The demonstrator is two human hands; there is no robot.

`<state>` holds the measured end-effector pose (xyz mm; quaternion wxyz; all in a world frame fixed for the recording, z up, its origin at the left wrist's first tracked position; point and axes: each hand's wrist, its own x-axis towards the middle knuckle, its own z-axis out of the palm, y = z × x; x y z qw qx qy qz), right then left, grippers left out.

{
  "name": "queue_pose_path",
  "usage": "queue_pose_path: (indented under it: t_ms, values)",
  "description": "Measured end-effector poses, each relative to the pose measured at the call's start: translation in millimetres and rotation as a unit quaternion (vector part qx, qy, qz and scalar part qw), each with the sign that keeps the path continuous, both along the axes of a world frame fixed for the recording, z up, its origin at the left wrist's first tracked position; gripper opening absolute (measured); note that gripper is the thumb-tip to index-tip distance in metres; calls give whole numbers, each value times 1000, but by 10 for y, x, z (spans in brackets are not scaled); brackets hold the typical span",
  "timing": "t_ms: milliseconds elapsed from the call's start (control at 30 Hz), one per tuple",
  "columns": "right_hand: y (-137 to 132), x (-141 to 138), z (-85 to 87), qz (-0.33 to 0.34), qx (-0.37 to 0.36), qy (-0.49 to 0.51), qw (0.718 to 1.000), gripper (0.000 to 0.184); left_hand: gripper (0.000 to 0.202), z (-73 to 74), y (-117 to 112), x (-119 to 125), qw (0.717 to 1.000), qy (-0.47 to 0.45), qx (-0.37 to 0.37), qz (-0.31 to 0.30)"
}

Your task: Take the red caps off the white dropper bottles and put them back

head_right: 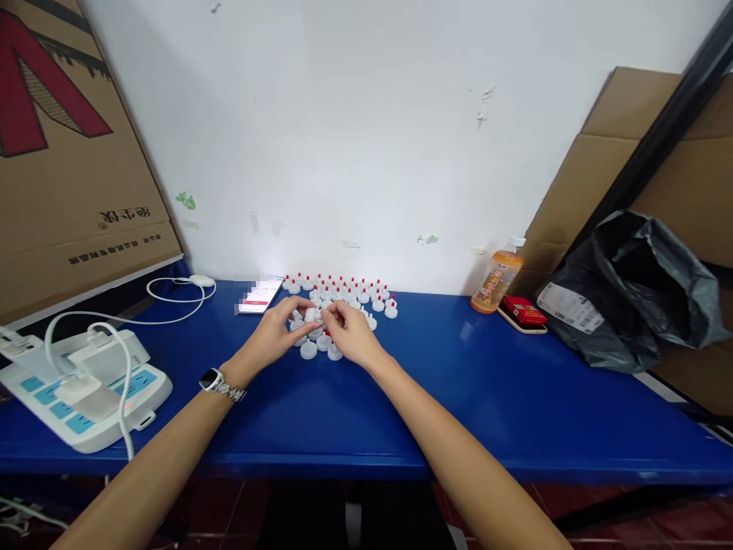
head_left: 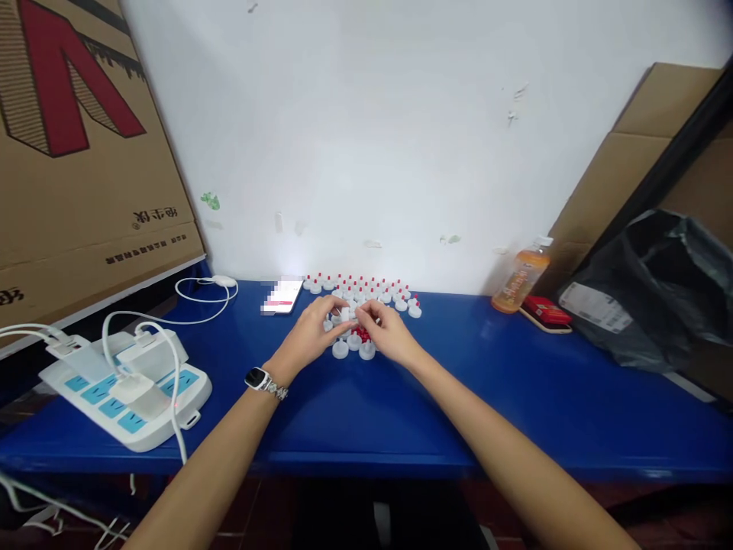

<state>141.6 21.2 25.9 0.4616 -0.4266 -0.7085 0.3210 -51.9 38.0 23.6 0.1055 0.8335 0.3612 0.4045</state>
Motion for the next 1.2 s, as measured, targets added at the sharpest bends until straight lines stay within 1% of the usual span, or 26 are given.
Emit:
queue_pose_path:
  t_ms: [100, 200, 267, 333, 433, 500, 567, 600, 667, 767, 800, 833, 867, 933, 1000, 1067, 1200]
  values:
    - [-75, -1, 76, -6, 71, -82, 994, 32, 32, 55, -67, 27, 1000, 3, 29, -6]
    - [-84, -29, 126, -21, 100, -86, 991, 36, 28, 137, -129, 41, 996, 21, 86, -13]
    - [-51, -49, 124, -35, 85, -69, 993, 39, 27, 186, -158, 41, 991, 36, 131, -18]
    - [-4, -65, 100, -43, 59, -51, 996, 43, 27, 219, -176, 33, 986, 49, 160, -18]
    - [45, -84, 64, -44, 28, -34, 998, 45, 26, 224, -179, 22, 986, 49, 159, -16]
    - [45, -101, 64, -45, 17, -30, 998, 46, 27, 202, -163, 32, 990, 28, 138, -18]
    - [21, -118, 95, -50, 24, -35, 998, 46, 28, 172, -133, 50, 994, -16, 108, -13]
    - [5, -121, 120, -54, 40, -45, 997, 46, 29, 159, -115, 56, 995, -43, 85, -11]
    - [-23, -105, 181, -74, 95, -79, 990, 44, 30, 145, -74, 41, 994, -104, 26, -10]
    - [-37, -9, 255, -128, 166, -131, 969, 40, 33, 165, -23, -69, 976, -215, -43, 7]
    - [-31, 32, 262, -143, 174, -148, 963, 40, 36, 180, -12, -121, 967, -248, -48, 26]
    - [-21, 70, 258, -150, 174, -167, 959, 39, 37, 194, -6, -173, 965, -254, -57, 39]
    - [-8, 99, 243, -147, 168, -191, 956, 39, 37, 207, -5, -218, 967, -241, -67, 43]
    - [28, 121, 186, -120, 141, -243, 952, 34, 38, 224, -12, -284, 979, -181, -93, 20]
    - [64, 106, 119, -92, 108, -280, 949, 24, 38, 228, -22, -320, 986, -105, -132, -3]
    - [87, 84, 69, -82, 89, -292, 949, 12, 39, 224, -27, -348, 983, -52, -177, -19]
    - [50, 89, 60, -84, 89, -252, 960, 21, 41, 207, -28, -421, 964, -36, -259, -39]
